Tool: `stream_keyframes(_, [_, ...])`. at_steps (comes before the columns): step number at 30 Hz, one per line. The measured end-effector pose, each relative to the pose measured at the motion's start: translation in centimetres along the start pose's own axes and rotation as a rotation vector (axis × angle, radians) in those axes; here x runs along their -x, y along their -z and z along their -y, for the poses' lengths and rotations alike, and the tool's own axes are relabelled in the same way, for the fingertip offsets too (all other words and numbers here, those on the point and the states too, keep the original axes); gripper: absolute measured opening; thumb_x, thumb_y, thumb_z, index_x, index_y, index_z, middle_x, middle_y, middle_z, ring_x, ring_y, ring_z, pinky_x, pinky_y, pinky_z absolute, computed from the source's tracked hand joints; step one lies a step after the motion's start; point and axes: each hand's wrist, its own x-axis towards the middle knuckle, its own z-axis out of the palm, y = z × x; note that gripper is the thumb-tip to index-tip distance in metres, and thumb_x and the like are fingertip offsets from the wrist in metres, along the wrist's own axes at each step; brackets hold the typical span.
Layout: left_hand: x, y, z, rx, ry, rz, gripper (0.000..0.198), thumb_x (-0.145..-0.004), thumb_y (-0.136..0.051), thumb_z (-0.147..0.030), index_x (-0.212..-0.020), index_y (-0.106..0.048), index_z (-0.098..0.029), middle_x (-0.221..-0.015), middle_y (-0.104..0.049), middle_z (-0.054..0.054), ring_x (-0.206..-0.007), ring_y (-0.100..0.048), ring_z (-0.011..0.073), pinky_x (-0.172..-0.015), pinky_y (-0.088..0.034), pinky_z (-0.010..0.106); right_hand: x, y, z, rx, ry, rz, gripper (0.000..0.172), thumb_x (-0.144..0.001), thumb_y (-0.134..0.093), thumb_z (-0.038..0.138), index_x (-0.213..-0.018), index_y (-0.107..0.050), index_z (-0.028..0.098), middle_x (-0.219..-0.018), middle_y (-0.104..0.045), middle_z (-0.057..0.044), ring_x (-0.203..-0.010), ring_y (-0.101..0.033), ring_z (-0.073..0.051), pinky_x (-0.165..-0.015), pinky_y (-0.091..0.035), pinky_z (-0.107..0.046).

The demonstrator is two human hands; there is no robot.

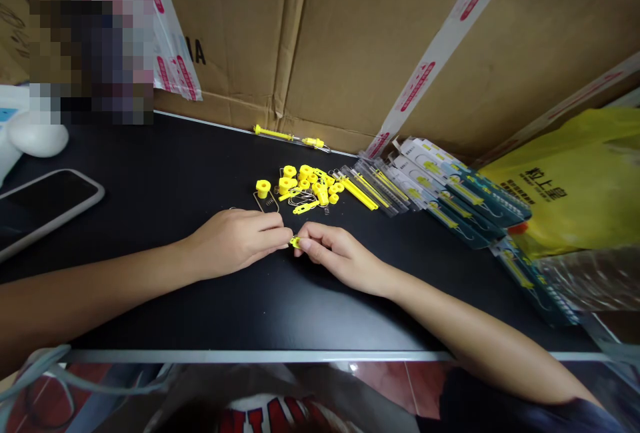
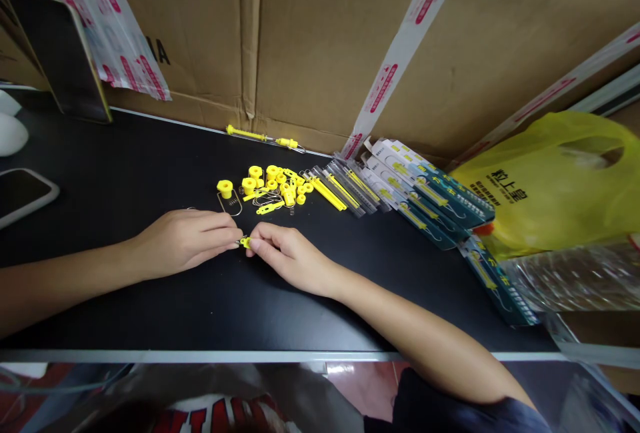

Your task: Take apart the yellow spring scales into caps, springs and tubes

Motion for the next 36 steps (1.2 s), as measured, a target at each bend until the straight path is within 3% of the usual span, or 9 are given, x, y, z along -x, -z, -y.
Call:
stream_keyframes(3, [-0.1,0.1,0.1,-0.052,-0.049,-0.009,0.024,-0.095,-0.037,-0.022,-0.091,-0.060,-0.022,-0.076,-0.059,-0.002,-0.064,-0.055,0.0095,-0.054,-0.037,0.023,0.0,-0.1,0.0,-0.130,-0.057,0.017,0.031,-0.092,-0.044,0.043,-0.082,-0.053,0.016,-0.071,-0.049,0.002,-0.057,-0.036,-0.007,-0.052,-0.029,-0.020])
stream_keyframes(7, [-0.2,0.2,0.1,-0.132,-0.084,-0.019,0.023,-0.094,-0.036,-0.020,-0.092,-0.059,-0.023,-0.074,-0.059,-0.003,-0.061,-0.054,0.0094,-0.055,-0.036,0.025,-0.2,-0.2,-0.1,-0.360,-0.121,0.093,0.031,-0.089,-0.049,0.045,-0.079,-0.052,0.015,-0.053,-0.028,0.009,-0.046,-0.023,-0.005,-0.043,-0.018,-0.019])
stream_keyframes(10, [0.0,0.2,0.4,-0.174,-0.090,-0.008,0.023,-0.094,-0.036,-0.020,-0.094,-0.059,-0.023,-0.077,-0.061,-0.002,-0.063,-0.055,0.0100,-0.056,-0.037,0.025,-0.3,0.1,-0.2,-0.486,-0.169,0.121,0.030,-0.089,-0.048,0.044,-0.077,-0.050,0.016,-0.048,-0.025,0.011,-0.042,-0.018,-0.005,-0.040,-0.014,-0.018])
stream_keyframes(16, [0.2,-0.1,1.4,-0.111,0.020,-0.057,0.024,-0.095,-0.038,-0.027,-0.094,-0.060,-0.020,-0.085,-0.065,0.000,-0.073,-0.062,0.0106,-0.064,-0.043,0.023,-0.5,1.8,-0.6,-0.520,-0.159,-0.103,0.026,-0.088,-0.050,0.041,-0.077,-0.049,0.018,-0.047,-0.029,0.010,-0.041,-0.017,-0.005,-0.038,-0.011,-0.018])
stream_keyframes(20, [0.3,-0.4,1.5,-0.081,0.031,-0.078,0.023,-0.095,-0.040,-0.030,-0.098,-0.060,-0.020,-0.088,-0.066,0.000,-0.077,-0.063,0.0111,-0.066,-0.045,0.022,-0.8,2.6,-1.3,-0.214,-0.070,-0.275,0.027,-0.089,-0.049,0.041,-0.080,-0.055,0.017,-0.052,-0.034,0.008,-0.044,-0.026,-0.006,-0.043,-0.023,-0.020])
stream_keyframes(24, [0.5,-0.6,1.4,-0.094,0.014,-0.119,0.021,-0.094,-0.044,-0.032,-0.100,-0.060,-0.021,-0.083,-0.067,-0.002,-0.072,-0.064,0.0113,-0.062,-0.045,0.022,-1.3,2.8,-2.0,0.286,0.094,-0.382,0.019,-0.090,-0.048,0.031,-0.088,-0.059,0.016,-0.079,-0.057,-0.001,-0.070,-0.051,-0.011,-0.067,-0.040,-0.025])
stream_keyframes(26, [0.6,-0.6,1.3,-0.114,-0.001,-0.140,0.021,-0.093,-0.044,-0.033,-0.100,-0.061,-0.022,-0.080,-0.067,-0.003,-0.067,-0.064,0.0109,-0.058,-0.044,0.022,-1.8,2.7,-2.0,0.477,0.155,-0.389,0.017,-0.091,-0.047,0.026,-0.093,-0.061,0.017,-0.087,-0.059,-0.004,-0.079,-0.054,-0.014,-0.073,-0.041,-0.027])
stream_keyframes(31, [0.5,-0.6,1.1,-0.179,-0.042,-0.157,0.023,-0.094,-0.042,-0.034,-0.100,-0.062,-0.023,-0.073,-0.065,-0.004,-0.057,-0.061,0.0094,-0.048,-0.038,0.022,-3.9,2.2,-1.9,0.890,0.263,-0.340,0.017,-0.089,-0.050,0.023,-0.095,-0.065,0.019,-0.089,-0.055,-0.007,-0.084,-0.052,-0.019,-0.073,-0.042,-0.030])
stream_keyframes(36, [0.6,-0.9,1.4,-0.148,0.000,-0.111,0.023,-0.095,-0.041,-0.035,-0.100,-0.059,-0.023,-0.070,-0.065,-0.005,-0.058,-0.062,0.0093,-0.049,-0.037,0.021,-6.2,1.9,-2.0,1.095,0.329,-0.266,0.018,-0.090,-0.048,0.024,-0.096,-0.065,0.018,-0.090,-0.056,-0.008,-0.086,-0.051,-0.021,-0.072,-0.041,-0.031])
